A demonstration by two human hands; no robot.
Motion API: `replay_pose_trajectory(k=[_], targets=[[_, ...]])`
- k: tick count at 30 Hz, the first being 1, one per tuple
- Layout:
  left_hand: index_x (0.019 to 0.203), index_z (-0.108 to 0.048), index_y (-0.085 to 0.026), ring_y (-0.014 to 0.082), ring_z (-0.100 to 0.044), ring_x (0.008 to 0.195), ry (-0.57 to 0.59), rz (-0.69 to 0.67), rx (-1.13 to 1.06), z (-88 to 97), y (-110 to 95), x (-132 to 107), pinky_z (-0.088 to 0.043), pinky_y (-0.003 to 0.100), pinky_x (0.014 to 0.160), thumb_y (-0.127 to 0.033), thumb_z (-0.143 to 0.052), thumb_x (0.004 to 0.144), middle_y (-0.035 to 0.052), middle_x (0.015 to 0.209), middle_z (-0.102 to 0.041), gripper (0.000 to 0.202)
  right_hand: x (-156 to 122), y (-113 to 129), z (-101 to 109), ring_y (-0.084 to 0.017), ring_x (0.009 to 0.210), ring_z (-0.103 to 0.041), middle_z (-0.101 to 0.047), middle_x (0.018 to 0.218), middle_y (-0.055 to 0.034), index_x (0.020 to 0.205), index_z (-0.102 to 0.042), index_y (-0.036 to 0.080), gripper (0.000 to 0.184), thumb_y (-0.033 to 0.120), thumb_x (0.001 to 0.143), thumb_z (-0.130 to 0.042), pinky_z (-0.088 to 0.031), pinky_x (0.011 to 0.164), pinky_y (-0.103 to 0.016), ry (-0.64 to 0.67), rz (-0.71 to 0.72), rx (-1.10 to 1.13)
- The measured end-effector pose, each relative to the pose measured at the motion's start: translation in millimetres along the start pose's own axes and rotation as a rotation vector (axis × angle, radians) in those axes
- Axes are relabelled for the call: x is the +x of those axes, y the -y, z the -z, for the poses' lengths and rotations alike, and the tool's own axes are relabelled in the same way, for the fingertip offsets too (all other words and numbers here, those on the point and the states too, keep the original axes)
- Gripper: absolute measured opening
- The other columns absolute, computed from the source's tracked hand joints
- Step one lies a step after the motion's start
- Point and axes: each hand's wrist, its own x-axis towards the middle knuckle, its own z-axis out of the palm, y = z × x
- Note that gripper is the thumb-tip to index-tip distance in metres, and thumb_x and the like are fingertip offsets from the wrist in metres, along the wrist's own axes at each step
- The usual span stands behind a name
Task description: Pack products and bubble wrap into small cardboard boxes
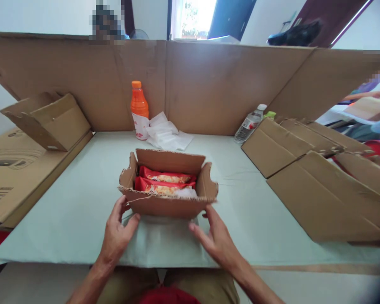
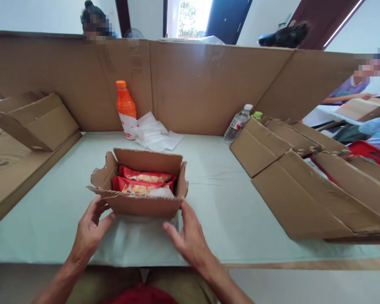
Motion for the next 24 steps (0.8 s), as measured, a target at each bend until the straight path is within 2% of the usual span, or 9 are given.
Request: replay_pose_trajectory(k=[3, 5, 8, 11, 13, 15, 19, 22, 24], targets=[[0.139, -0.049, -0.022, 0.0271, -0.068, 0.108, 0.043, -0.178, 0.164, -2.0, -4, -30, -0.058, 0.046, 0.094, -0.033, -0.062, 0.088, 0.0136, 0.13, -0.063, 0.054, 52, -8, 10, -0.03, 0.109, -0.065, -0.063, 0.133, -0.0168, 0.139, -0.05, 0.017, 0.062, 0.05, 0.088, -0.061, -0.056, 0.091, -0.047, 0.011, -0.014, 0.2], [0.14, -0.049, -0.024, 0.0294, -0.066, 0.114, 0.092, -0.267, 0.251, 3.5, -1, -45, -0.056, 0.048, 0.097, -0.029, -0.06, 0.088, 0.0138, 0.132, -0.063, 0.053, 70, -21, 16, -0.03, 0.118, -0.062, -0.06, 0.138, -0.0161, 0.142, -0.048, 0.02, 0.065, 0.051, 0.086, -0.063, -0.054, 0.093, -0.047, -0.029, -0.008, 0.301], [0.145, -0.045, -0.025, 0.0314, -0.065, 0.117, 0.021, -0.231, 0.318, 13.2, 7, -51, -0.055, 0.053, 0.099, -0.03, -0.061, 0.089, 0.0155, 0.136, -0.06, 0.058, 69, -45, 18, -0.032, 0.133, -0.053, -0.053, 0.147, -0.0159, 0.146, -0.044, 0.025, 0.071, 0.054, 0.086, -0.066, -0.051, 0.098, -0.049, -0.094, -0.033, 0.367], [0.152, -0.035, -0.025, 0.0326, -0.062, 0.122, -0.004, -0.154, 0.283, 11.1, 14, -41, -0.054, 0.054, 0.102, -0.033, -0.065, 0.087, 0.0171, 0.146, -0.052, 0.072, 60, -58, 14, -0.034, 0.135, -0.051, -0.049, 0.151, -0.0174, 0.147, -0.043, 0.025, 0.074, 0.057, 0.084, -0.067, -0.051, 0.097, -0.049, -0.096, -0.094, 0.382], [0.154, -0.03, -0.025, 0.0347, -0.056, 0.131, 0.024, -0.15, 0.253, 0.2, 15, -32, -0.052, 0.054, 0.105, -0.034, -0.069, 0.084, 0.0173, 0.151, -0.046, 0.08, 61, -55, 11, -0.034, 0.136, -0.05, -0.049, 0.151, -0.0167, 0.146, -0.044, 0.025, 0.074, 0.056, 0.083, -0.068, -0.052, 0.096, -0.048, -0.087, -0.09, 0.389], [0.153, -0.032, -0.025, 0.036, -0.052, 0.135, 0.049, -0.154, 0.215, -16.3, 11, -21, -0.051, 0.055, 0.106, -0.034, -0.07, 0.082, 0.0174, 0.15, -0.047, 0.081, 67, -46, 9, -0.033, 0.133, -0.053, -0.053, 0.147, -0.0154, 0.142, -0.047, 0.025, 0.069, 0.053, 0.082, -0.068, -0.054, 0.094, -0.047, -0.06, -0.073, 0.413], [0.149, -0.035, -0.021, 0.0326, -0.06, 0.126, 0.124, -0.09, 0.002, -56.3, -7, 6, -0.054, 0.051, 0.102, -0.033, -0.066, 0.085, 0.0175, 0.137, -0.057, 0.071, 71, -29, 20, -0.028, 0.105, -0.068, -0.059, 0.138, -0.0145, 0.134, -0.051, 0.021, 0.063, 0.052, 0.082, -0.068, -0.058, 0.088, -0.042, -0.039, -0.11, 0.442], [0.148, -0.037, -0.019, 0.0304, -0.062, 0.123, 0.236, -0.08, -0.133, -80.3, -21, 22, -0.053, 0.049, 0.102, -0.028, -0.068, 0.081, 0.0173, 0.136, -0.059, 0.074, 47, -31, 36, -0.026, 0.092, -0.071, -0.063, 0.129, -0.0133, 0.127, -0.053, 0.021, 0.059, 0.055, 0.082, -0.069, -0.06, 0.081, -0.038, -0.161, -0.2, 0.374], [0.146, -0.04, -0.019, 0.0312, -0.06, 0.126, 0.307, -0.105, -0.119, -84.6, -24, 25, -0.051, 0.05, 0.105, -0.027, -0.07, 0.078, 0.0169, 0.136, -0.06, 0.075, 24, -35, 39, -0.026, 0.093, -0.072, -0.065, 0.124, -0.0125, 0.122, -0.054, 0.022, 0.054, 0.055, 0.083, -0.07, -0.06, 0.079, -0.037, -0.262, -0.244, 0.343]])
